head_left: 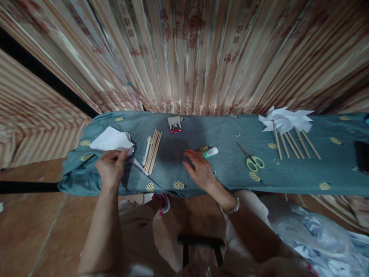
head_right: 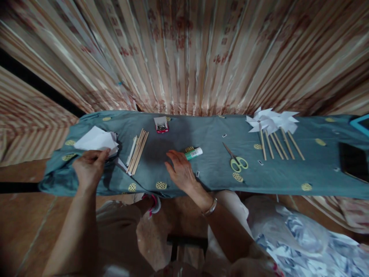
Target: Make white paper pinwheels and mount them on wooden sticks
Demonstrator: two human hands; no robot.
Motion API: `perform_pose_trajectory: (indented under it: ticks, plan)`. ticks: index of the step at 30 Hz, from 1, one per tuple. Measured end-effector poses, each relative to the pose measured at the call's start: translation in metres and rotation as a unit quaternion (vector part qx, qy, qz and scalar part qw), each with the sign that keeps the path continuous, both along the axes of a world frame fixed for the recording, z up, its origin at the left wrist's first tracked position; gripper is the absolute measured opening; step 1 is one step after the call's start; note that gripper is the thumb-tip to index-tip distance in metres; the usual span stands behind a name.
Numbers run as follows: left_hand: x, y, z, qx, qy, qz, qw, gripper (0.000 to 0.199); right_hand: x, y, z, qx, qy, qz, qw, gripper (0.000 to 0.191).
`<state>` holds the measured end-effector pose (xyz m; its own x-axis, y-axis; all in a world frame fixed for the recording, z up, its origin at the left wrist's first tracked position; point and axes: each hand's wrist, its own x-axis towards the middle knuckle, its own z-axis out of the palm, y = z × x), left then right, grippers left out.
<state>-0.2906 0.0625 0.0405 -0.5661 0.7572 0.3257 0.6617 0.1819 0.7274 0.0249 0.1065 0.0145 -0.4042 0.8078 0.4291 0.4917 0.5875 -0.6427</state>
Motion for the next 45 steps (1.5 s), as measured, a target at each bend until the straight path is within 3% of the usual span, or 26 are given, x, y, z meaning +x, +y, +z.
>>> perform_pose_trajectory:
  ticks: [2,7,13,17,22,26,29,31,35,40,45]
  plan:
    - [0.001,0.0,0.001,0.02,0.067,-0.001,0.998,0.025,0.001,0.001,0.0,-0.003,0.002,-0.003,1.0,0.03]
    - [0.001,0.006,-0.003,-0.031,0.146,-0.022,0.989,0.04,0.003,0.003,-0.001,-0.008,0.009,-0.004,1.0,0.03]
    - [-0.002,0.009,-0.005,-0.068,0.135,-0.018,0.988,0.026,0.004,0.004,-0.002,-0.017,0.009,-0.003,1.0,0.03]
    - [-0.003,0.007,0.0,-0.076,0.108,-0.017,0.991,0.027,0.003,0.003,0.001,-0.01,0.01,-0.006,1.0,0.028]
    - [-0.008,0.006,-0.003,-0.092,0.127,0.048,0.986,0.028,0.003,0.004,0.003,-0.02,0.003,-0.004,1.0,0.028]
    - [-0.015,0.007,-0.008,-0.056,0.125,0.065,0.988,0.02,0.002,0.004,0.003,-0.023,0.007,0.003,1.0,0.028]
    - [-0.013,0.011,-0.005,0.013,0.105,0.06,0.993,0.02,0.002,0.003,0.004,-0.027,0.01,0.004,1.0,0.029]
    - [-0.003,0.015,0.003,0.076,0.094,0.055,0.991,0.021,0.002,0.004,0.005,-0.032,0.01,0.0,0.999,0.029]
    - [0.042,0.024,0.025,0.172,0.089,-0.028,0.981,0.023,0.007,0.012,0.008,-0.05,0.012,-0.038,0.998,0.028]
    - [0.11,0.03,0.039,0.184,0.092,-0.159,0.966,0.019,0.034,0.031,0.016,-0.053,0.047,-0.142,0.987,0.029]
    - [0.158,0.033,0.045,0.181,0.112,-0.268,0.94,0.018,0.068,0.033,0.032,-0.067,0.098,-0.179,0.977,0.03]
